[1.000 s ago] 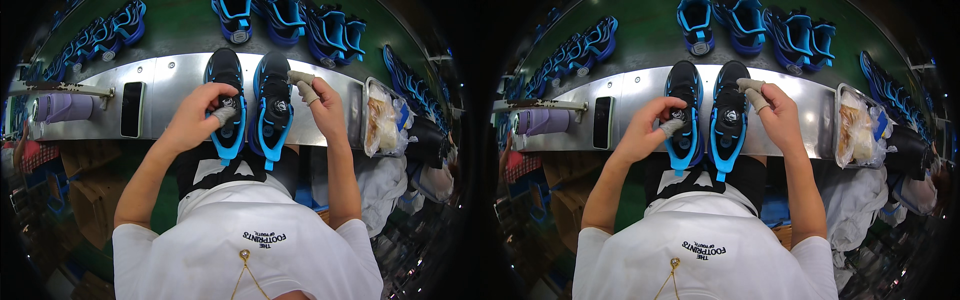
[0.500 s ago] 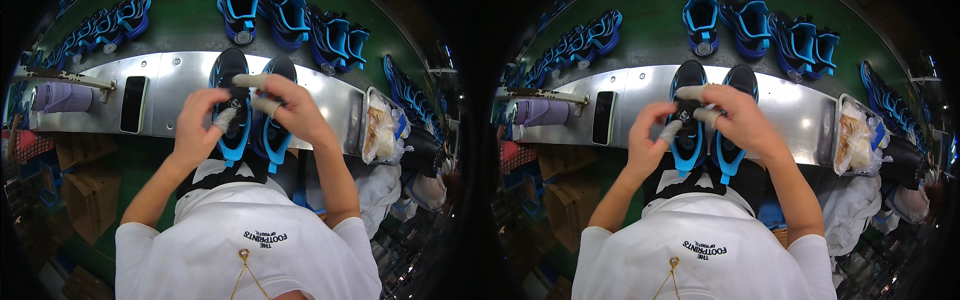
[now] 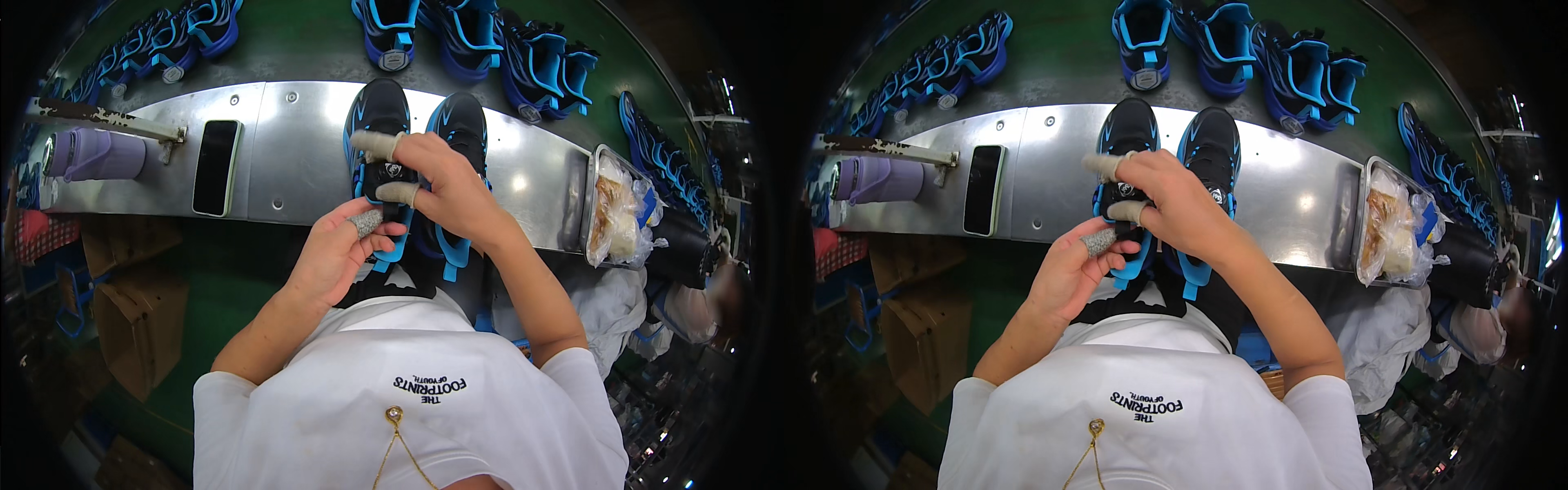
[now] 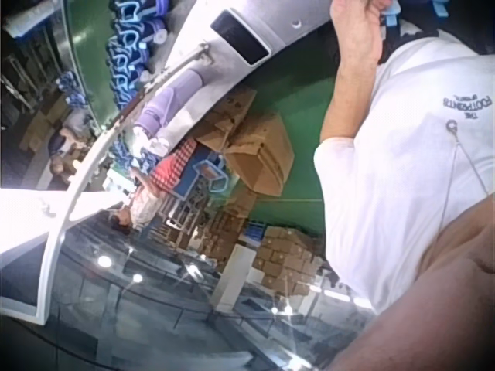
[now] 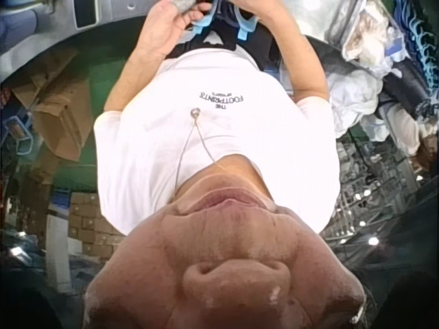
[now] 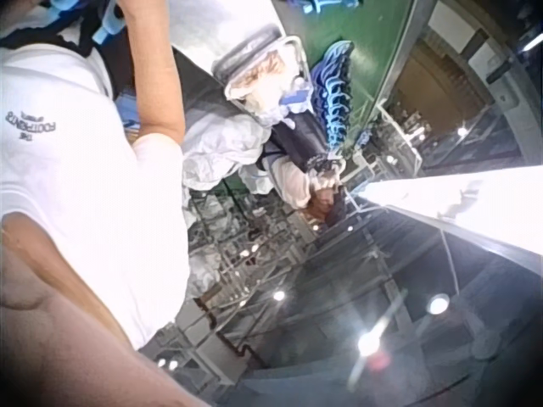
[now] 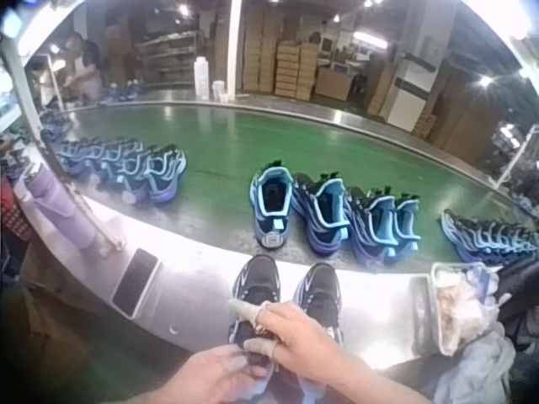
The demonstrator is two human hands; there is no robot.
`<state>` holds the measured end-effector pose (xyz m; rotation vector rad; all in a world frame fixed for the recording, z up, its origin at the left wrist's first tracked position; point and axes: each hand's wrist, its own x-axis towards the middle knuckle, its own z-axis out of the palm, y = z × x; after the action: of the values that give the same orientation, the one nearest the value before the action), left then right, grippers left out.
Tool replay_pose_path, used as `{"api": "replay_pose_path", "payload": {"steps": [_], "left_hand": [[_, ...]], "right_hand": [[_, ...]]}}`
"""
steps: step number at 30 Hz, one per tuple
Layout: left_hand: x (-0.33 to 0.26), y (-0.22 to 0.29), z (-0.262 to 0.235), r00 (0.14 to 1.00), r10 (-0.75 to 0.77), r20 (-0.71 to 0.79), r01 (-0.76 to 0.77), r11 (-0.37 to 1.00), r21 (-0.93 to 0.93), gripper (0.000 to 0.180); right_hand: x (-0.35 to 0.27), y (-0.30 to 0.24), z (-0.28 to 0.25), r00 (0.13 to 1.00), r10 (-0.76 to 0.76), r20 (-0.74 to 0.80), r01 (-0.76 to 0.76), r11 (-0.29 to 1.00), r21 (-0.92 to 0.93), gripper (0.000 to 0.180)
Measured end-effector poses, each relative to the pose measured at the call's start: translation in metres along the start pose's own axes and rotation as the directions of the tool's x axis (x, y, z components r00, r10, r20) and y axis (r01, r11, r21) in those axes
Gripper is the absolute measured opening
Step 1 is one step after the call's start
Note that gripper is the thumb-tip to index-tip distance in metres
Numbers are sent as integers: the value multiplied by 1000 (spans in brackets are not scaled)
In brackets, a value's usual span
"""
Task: The person wipes and rubs the dials and uppers of sneakers by hand while wearing finger cots, then places the finished shoes onto the conveyor belt.
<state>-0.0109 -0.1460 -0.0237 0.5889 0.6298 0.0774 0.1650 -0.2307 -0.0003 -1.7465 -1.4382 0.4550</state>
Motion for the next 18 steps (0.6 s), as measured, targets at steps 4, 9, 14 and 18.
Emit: {"api": "replay_pose_path", "payload": {"steps": [4, 9, 14, 18], "left_hand": [[2, -7, 1, 1000, 23, 14, -23, 999, -25, 28], [4, -10, 2, 998, 65, 26, -66, 997, 32, 28], [-4, -4, 13, 995, 80, -58, -50, 911, 410, 25], [-16, 3, 25, 897, 198, 396, -406, 11, 914, 40]], "right_hand": [[-4, 6, 8, 999, -35, -39, 35, 999, 1, 39], [-5, 2, 30, 976, -52, -213, 5, 976, -216, 35], [-13, -1, -9, 984, 38, -174, -33, 999, 31, 37], [-44, 24, -74, 933, 313, -176, -310, 950, 46, 44]]}}
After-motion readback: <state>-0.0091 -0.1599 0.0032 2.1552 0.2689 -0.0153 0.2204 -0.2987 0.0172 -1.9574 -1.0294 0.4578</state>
